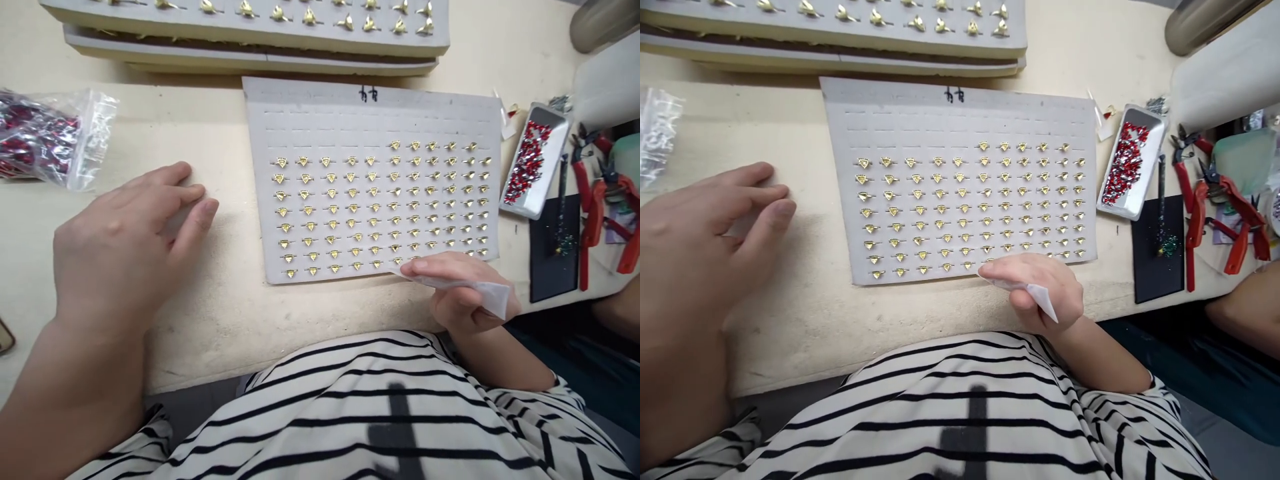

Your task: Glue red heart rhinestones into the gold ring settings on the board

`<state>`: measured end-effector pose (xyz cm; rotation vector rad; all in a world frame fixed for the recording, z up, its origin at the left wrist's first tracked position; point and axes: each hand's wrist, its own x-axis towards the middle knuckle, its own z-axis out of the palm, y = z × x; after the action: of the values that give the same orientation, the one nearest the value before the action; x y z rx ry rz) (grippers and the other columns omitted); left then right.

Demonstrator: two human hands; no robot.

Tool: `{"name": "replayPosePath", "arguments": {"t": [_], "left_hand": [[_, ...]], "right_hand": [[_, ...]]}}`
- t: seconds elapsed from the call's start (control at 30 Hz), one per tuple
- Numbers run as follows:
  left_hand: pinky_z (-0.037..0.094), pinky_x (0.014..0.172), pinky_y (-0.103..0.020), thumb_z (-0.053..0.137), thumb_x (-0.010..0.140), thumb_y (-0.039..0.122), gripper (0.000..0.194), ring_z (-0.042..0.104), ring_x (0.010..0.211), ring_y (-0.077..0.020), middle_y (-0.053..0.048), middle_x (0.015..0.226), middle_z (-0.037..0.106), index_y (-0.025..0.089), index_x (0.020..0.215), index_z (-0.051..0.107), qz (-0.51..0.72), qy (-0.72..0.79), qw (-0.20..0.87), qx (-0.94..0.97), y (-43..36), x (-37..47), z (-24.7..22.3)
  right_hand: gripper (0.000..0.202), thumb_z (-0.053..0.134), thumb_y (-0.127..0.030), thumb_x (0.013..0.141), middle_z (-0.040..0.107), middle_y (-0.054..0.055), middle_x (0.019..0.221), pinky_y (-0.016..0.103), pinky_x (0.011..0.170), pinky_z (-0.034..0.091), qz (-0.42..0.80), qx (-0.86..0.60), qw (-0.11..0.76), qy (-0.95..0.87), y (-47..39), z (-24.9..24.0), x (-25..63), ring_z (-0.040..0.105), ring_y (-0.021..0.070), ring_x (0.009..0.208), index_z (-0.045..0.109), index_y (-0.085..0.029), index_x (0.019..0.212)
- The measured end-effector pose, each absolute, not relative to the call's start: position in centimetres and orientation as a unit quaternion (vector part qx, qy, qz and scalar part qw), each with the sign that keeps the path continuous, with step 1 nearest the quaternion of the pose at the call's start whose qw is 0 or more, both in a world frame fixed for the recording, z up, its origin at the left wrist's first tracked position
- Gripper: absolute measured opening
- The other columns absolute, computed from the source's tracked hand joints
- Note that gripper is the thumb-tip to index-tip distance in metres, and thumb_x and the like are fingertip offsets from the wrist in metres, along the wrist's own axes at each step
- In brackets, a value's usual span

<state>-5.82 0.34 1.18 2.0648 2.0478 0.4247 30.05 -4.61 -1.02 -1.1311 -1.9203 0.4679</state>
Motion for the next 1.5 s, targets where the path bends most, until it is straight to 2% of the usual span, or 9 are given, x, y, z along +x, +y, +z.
{"name": "replayPosePath", "arguments": {"t": [0.1, 0.5, 0.67, 0.93, 1.17, 1.23, 1.37, 1.43, 1.5], "left_hand": [[0.055, 0.109, -0.047, 0.048, 0.105, 0.054, 0.051, 0.068, 0.133, -0.0335, -0.012, 0.141, 0.072, 0.017, 0.120, 0.079, 0.148, 0.688, 0.098, 0.703, 0.3, -5.8, 1.2], [0.051, 0.118, -0.054, 0.051, 0.104, 0.054, 0.050, 0.066, 0.136, -0.0365, -0.013, 0.141, 0.072, 0.015, 0.120, 0.079, 0.151, 0.689, 0.117, 0.699, 0.4, -6.0, 1.1], [0.051, 0.119, -0.054, 0.051, 0.104, 0.053, 0.045, 0.065, 0.137, -0.0342, -0.009, 0.144, 0.070, 0.021, 0.120, 0.079, 0.148, 0.691, 0.121, 0.697, 0.4, -6.0, 1.1], [0.050, 0.119, -0.052, 0.050, 0.104, 0.055, 0.049, 0.065, 0.137, -0.0345, -0.012, 0.140, 0.073, 0.018, 0.119, 0.079, 0.143, 0.691, 0.123, 0.698, 0.5, -6.1, 1.1], [0.050, 0.119, -0.052, 0.052, 0.103, 0.053, 0.047, 0.064, 0.138, -0.0343, -0.012, 0.144, 0.070, 0.019, 0.123, 0.078, 0.150, 0.689, 0.133, 0.696, 0.4, -6.2, 1.0], [0.050, 0.119, -0.051, 0.053, 0.103, 0.053, 0.047, 0.064, 0.138, -0.0340, -0.011, 0.145, 0.070, 0.020, 0.126, 0.077, 0.149, 0.692, 0.137, 0.693, 0.3, -6.2, 1.0], [0.049, 0.120, -0.051, 0.056, 0.102, 0.051, 0.042, 0.064, 0.139, -0.0327, -0.008, 0.146, 0.070, 0.023, 0.127, 0.077, 0.154, 0.698, 0.138, 0.685, 0.2, -6.1, 1.0], [0.049, 0.120, -0.051, 0.057, 0.102, 0.050, 0.041, 0.064, 0.139, -0.0319, -0.007, 0.146, 0.070, 0.025, 0.127, 0.077, 0.156, 0.697, 0.138, 0.686, 0.2, -6.2, 1.0], [0.050, 0.120, -0.052, 0.056, 0.103, 0.050, 0.041, 0.064, 0.139, -0.0320, -0.007, 0.147, 0.069, 0.026, 0.127, 0.077, 0.156, 0.695, 0.139, 0.688, 0.2, -6.2, 0.9]], "right_hand": [[0.032, 0.054, -0.036, 0.107, 0.083, 0.002, 0.083, 0.034, 0.052, 0.063, 0.149, -0.387, 0.490, -0.767, -4.1, -0.6, 29.3, 0.079, 0.0205, 0.067, 0.077, -0.028, 0.127], [0.028, 0.058, -0.028, 0.106, 0.084, 0.004, 0.086, 0.029, 0.059, 0.065, 0.146, -0.368, 0.495, -0.773, -3.4, -0.9, 28.8, 0.081, 0.0183, 0.075, 0.080, -0.017, 0.120], [0.028, 0.058, -0.028, 0.106, 0.084, 0.004, 0.085, 0.029, 0.058, 0.064, 0.129, -0.366, 0.500, -0.774, -3.3, -0.9, 28.8, 0.080, 0.0178, 0.073, 0.080, -0.018, 0.119], [0.036, 0.049, -0.038, 0.109, 0.083, 0.001, 0.079, 0.034, 0.052, 0.064, 0.099, -0.403, 0.494, -0.764, -3.7, -0.3, 29.0, 0.079, 0.0207, 0.065, 0.080, -0.025, 0.123], [0.033, 0.055, -0.038, 0.107, 0.080, 0.002, 0.073, 0.032, 0.044, 0.056, 0.085, -0.467, 0.561, -0.678, -3.0, -0.4, 28.8, 0.075, 0.0188, 0.056, 0.085, -0.025, 0.104], [0.031, 0.055, -0.037, 0.107, 0.080, 0.001, 0.073, 0.033, 0.047, 0.058, 0.089, -0.483, 0.544, -0.680, -3.1, -0.2, 29.0, 0.075, 0.0187, 0.057, 0.084, -0.027, 0.105], [0.033, 0.047, -0.038, 0.109, 0.081, 0.001, 0.077, 0.038, 0.058, 0.063, 0.102, -0.522, 0.459, -0.712, -3.4, 0.2, 29.3, 0.079, 0.0226, 0.070, 0.080, -0.040, 0.113], [0.031, 0.050, -0.036, 0.109, 0.081, 0.000, 0.078, 0.036, 0.057, 0.062, 0.102, -0.517, 0.463, -0.712, -3.5, 0.2, 29.2, 0.078, 0.0209, 0.068, 0.079, -0.039, 0.115], [0.027, 0.055, -0.035, 0.107, 0.081, 0.000, 0.078, 0.033, 0.055, 0.060, 0.100, -0.502, 0.490, -0.705, -3.4, 0.1, 29.1, 0.078, 0.0184, 0.065, 0.081, -0.031, 0.111]]}}
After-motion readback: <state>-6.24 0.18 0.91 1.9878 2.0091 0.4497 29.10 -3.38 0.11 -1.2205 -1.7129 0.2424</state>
